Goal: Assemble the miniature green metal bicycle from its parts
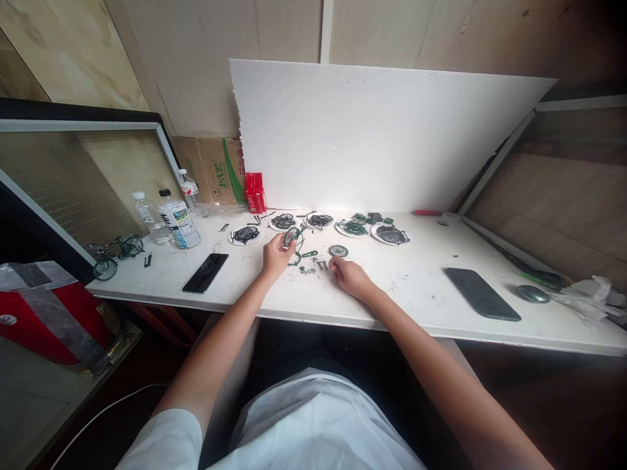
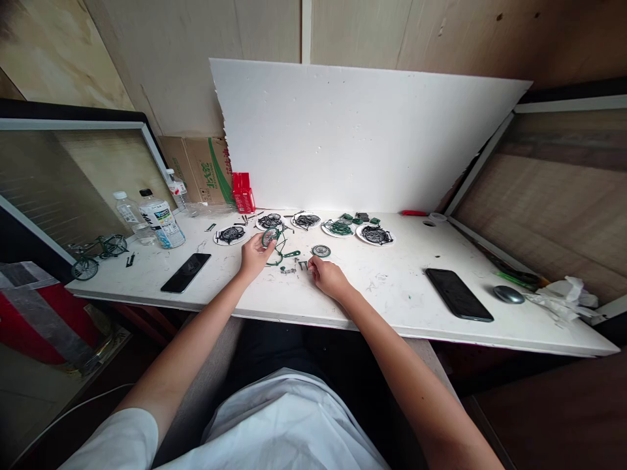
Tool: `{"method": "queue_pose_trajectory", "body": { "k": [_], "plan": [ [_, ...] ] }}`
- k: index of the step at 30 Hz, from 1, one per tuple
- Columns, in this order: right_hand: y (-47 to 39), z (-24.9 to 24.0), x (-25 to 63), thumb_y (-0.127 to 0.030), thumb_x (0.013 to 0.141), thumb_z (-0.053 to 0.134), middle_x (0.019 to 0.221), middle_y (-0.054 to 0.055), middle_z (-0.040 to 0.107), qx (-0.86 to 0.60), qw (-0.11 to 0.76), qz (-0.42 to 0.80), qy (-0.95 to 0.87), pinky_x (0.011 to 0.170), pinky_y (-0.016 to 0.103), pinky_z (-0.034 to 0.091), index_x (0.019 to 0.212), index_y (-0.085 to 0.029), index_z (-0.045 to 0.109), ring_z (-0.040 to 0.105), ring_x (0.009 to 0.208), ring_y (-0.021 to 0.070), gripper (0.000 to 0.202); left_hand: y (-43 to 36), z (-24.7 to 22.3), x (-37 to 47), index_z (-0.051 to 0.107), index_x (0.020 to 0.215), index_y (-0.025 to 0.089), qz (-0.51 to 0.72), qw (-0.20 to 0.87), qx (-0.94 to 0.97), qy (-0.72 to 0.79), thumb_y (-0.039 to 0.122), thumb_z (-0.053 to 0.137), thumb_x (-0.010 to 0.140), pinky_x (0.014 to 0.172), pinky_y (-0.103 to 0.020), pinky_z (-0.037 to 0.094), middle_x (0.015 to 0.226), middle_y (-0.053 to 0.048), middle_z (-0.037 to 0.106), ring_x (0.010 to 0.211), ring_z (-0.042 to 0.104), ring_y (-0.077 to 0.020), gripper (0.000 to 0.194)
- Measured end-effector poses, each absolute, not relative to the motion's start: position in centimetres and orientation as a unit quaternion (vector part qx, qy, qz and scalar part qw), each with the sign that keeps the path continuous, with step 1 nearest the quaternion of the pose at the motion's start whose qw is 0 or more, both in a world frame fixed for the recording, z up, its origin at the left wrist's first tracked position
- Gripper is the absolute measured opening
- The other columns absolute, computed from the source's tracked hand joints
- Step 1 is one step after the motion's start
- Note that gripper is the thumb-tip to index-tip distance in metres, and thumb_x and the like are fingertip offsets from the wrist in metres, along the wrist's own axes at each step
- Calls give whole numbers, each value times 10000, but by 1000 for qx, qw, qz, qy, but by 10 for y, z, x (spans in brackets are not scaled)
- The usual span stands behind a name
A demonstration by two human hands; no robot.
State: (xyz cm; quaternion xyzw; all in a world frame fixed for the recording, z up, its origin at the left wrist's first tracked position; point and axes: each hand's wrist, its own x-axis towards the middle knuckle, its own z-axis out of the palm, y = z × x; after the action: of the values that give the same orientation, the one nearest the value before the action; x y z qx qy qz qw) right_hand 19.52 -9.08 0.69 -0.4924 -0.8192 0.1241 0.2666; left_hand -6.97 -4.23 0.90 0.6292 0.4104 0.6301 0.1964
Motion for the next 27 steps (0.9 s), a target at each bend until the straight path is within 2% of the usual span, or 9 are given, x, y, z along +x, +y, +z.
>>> {"method": "queue_pose_trajectory", "body": {
  "k": [27],
  "plan": [
    [-90,6,195,-103,944,502,977,75,779,-499,259,114,-819,705,291,411,1032,-223,623,665,770,224,193,-42,9,-69,738,1111,183,631,198,630,408,407,756,925,742,-280,588,1076,-113,807,956,768,-228,291]
  ]
}}
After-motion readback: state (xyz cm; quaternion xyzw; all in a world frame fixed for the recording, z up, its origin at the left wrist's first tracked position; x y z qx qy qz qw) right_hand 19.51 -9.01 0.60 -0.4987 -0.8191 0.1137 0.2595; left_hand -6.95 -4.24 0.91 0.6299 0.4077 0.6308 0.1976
